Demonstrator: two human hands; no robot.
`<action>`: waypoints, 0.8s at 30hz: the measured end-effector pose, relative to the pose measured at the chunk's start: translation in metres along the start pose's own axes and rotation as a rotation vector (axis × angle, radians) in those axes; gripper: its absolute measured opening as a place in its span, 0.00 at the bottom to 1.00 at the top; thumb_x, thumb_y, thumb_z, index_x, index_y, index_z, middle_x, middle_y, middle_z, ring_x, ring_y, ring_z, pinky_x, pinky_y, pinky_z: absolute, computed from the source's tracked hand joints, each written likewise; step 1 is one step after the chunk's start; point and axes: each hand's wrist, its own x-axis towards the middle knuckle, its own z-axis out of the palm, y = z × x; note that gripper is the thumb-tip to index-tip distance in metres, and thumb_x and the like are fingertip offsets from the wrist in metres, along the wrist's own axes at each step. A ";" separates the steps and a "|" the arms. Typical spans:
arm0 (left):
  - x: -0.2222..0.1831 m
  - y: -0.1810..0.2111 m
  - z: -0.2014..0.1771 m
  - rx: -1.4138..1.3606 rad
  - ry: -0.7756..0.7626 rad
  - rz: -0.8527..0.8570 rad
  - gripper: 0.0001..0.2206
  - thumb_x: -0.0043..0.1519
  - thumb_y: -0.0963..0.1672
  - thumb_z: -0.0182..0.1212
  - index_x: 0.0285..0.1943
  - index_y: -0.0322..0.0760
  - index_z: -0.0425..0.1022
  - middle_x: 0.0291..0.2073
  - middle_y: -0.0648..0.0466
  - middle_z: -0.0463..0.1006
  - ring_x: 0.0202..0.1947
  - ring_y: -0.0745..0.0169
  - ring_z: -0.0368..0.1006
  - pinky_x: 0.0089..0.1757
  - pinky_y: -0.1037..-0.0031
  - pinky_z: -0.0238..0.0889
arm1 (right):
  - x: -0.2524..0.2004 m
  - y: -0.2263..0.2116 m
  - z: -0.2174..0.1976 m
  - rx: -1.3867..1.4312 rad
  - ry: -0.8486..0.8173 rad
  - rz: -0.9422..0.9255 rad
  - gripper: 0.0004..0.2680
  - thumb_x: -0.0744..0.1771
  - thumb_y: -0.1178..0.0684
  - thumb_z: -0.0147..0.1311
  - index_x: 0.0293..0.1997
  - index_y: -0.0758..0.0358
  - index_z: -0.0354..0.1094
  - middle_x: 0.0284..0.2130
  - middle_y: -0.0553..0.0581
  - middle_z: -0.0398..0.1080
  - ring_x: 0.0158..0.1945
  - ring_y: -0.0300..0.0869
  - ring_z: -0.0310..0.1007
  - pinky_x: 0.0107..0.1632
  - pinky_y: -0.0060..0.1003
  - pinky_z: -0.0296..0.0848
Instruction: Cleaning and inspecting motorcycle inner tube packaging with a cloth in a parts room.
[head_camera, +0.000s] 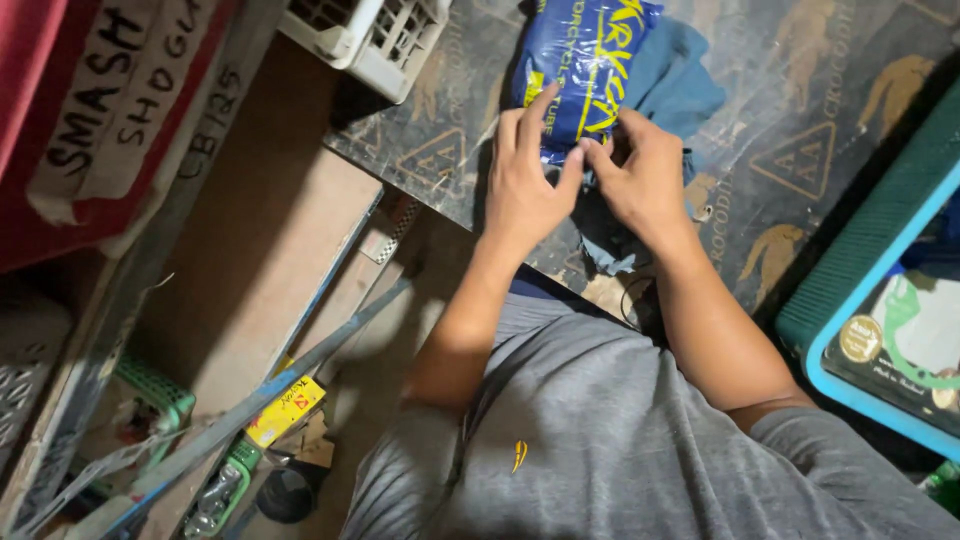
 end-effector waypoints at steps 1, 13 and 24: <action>0.000 -0.003 0.000 0.004 0.002 -0.006 0.32 0.60 0.42 0.65 0.75 0.45 0.55 0.54 0.45 0.69 0.51 0.44 0.75 0.53 0.59 0.72 | 0.001 0.008 0.004 0.003 -0.006 0.000 0.05 0.65 0.63 0.60 0.42 0.72 0.71 0.24 0.54 0.68 0.25 0.38 0.60 0.30 0.33 0.62; 0.031 -0.025 0.052 -0.007 -0.193 0.108 0.40 0.59 0.42 0.67 0.81 0.38 0.48 0.80 0.42 0.49 0.83 0.38 0.44 0.75 0.53 0.50 | 0.056 0.042 0.004 0.522 -0.061 -0.295 0.20 0.72 0.68 0.44 0.75 0.69 0.50 0.75 0.63 0.49 0.80 0.51 0.46 0.81 0.45 0.47; 0.054 -0.042 0.086 0.118 -0.219 0.174 0.41 0.64 0.44 0.62 0.81 0.26 0.37 0.80 0.33 0.40 0.83 0.34 0.36 0.77 0.52 0.36 | 0.028 0.014 -0.018 0.461 0.070 -0.128 0.20 0.70 0.65 0.46 0.73 0.64 0.51 0.69 0.63 0.58 0.72 0.54 0.60 0.73 0.49 0.60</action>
